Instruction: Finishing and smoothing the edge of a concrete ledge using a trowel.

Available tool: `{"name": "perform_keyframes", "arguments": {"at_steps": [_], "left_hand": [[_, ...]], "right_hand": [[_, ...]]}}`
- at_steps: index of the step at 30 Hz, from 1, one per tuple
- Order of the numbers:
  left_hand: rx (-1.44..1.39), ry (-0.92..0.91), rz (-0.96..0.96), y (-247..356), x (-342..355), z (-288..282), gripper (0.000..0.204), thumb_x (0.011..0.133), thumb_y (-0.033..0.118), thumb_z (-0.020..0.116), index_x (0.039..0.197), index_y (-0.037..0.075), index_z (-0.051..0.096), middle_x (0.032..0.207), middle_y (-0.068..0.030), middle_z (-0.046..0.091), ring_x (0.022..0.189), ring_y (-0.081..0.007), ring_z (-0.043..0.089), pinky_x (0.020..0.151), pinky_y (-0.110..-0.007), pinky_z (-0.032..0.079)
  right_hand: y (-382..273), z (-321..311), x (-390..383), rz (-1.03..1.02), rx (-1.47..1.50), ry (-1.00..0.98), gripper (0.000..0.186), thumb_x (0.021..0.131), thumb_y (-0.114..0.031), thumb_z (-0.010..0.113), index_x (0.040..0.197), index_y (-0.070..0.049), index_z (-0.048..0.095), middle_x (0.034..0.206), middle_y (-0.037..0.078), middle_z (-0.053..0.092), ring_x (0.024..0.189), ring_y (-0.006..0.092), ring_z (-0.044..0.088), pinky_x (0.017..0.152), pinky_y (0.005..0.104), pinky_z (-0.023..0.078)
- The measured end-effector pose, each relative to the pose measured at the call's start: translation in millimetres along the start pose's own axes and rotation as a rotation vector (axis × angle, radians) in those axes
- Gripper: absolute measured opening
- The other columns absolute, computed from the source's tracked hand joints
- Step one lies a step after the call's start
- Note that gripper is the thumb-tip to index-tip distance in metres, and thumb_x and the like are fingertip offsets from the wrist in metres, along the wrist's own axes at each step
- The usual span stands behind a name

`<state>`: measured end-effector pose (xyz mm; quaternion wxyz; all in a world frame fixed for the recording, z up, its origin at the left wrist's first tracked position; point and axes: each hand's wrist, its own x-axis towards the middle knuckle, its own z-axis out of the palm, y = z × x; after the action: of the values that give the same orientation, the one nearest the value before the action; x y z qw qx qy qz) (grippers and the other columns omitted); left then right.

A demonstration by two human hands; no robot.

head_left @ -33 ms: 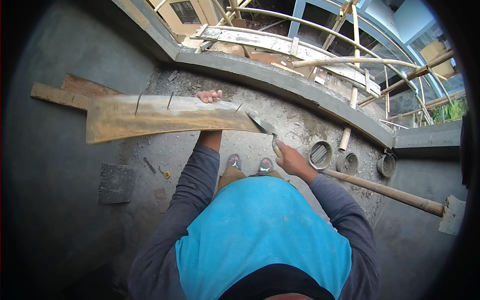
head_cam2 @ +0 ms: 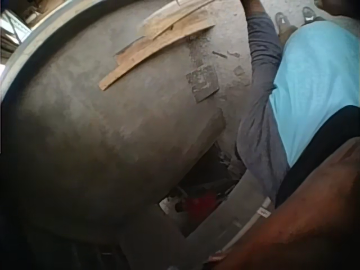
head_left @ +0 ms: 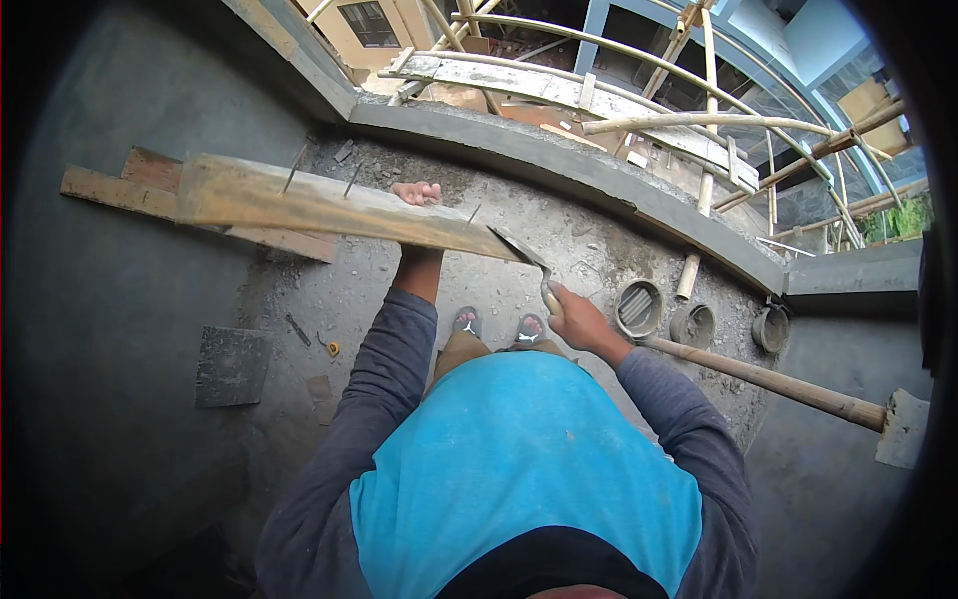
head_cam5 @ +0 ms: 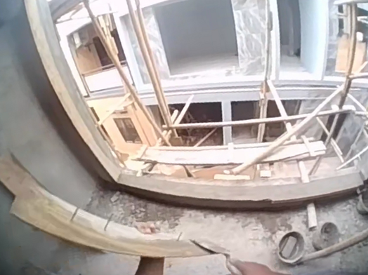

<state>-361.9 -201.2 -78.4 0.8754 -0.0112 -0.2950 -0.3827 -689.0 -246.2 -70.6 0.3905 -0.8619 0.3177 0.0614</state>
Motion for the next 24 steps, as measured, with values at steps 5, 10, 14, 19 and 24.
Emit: {"name": "perform_keyframes", "arguments": {"at_steps": [5,10,14,19,24], "left_hand": [[0.058,-0.028,0.003,3,-2,-11,0.017,0.093,0.018,0.058,0.086,0.002,0.055,0.086,-0.0131,0.060,0.102,-0.0293,0.060,0.108,-0.051,0.041],[0.055,0.064,0.048,-8,-3,-2,0.020,0.094,0.020,0.058,0.086,0.001,0.054,0.083,-0.0138,0.059,0.099,-0.0292,0.061,0.108,-0.050,0.041],[0.055,0.046,0.071,9,-16,-40,0.020,0.093,0.022,0.060,0.085,0.004,0.056,0.087,-0.0125,0.063,0.097,-0.0277,0.062,0.095,-0.046,0.051],[0.566,0.894,0.091,-26,3,28,0.020,0.092,0.011,0.057,0.075,0.014,0.047,0.072,0.0022,0.048,0.067,-0.0101,0.048,0.059,-0.023,0.040],[0.256,0.282,0.050,-21,-14,5,0.020,0.093,0.025,0.059,0.083,0.009,0.054,0.078,-0.0062,0.060,0.086,-0.0223,0.064,0.080,-0.037,0.053]], "right_hand": [[-14,-3,13,0.234,0.319,0.235,0.066,0.081,-0.020,0.063,0.140,-0.004,0.039,0.122,0.027,0.058,0.109,0.0426,0.058,0.090,0.0479,0.047],[2,4,0,0.054,0.030,0.007,0.067,0.079,-0.018,0.065,0.139,-0.007,0.040,0.118,0.027,0.059,0.106,0.0414,0.059,0.088,0.0478,0.047],[-13,-1,1,0.112,0.159,0.097,0.059,0.078,-0.021,0.068,0.130,-0.004,0.046,0.110,0.026,0.062,0.101,0.0407,0.062,0.086,0.0467,0.048],[-35,-13,22,0.126,0.321,0.350,0.048,0.079,-0.026,0.073,0.113,0.001,0.052,0.099,0.022,0.065,0.092,0.0383,0.064,0.078,0.0414,0.050],[-67,-41,52,-0.072,0.461,0.482,0.039,0.080,-0.030,0.078,0.096,-0.001,0.059,0.088,0.012,0.067,0.076,0.0210,0.063,0.071,0.0361,0.051]]}}
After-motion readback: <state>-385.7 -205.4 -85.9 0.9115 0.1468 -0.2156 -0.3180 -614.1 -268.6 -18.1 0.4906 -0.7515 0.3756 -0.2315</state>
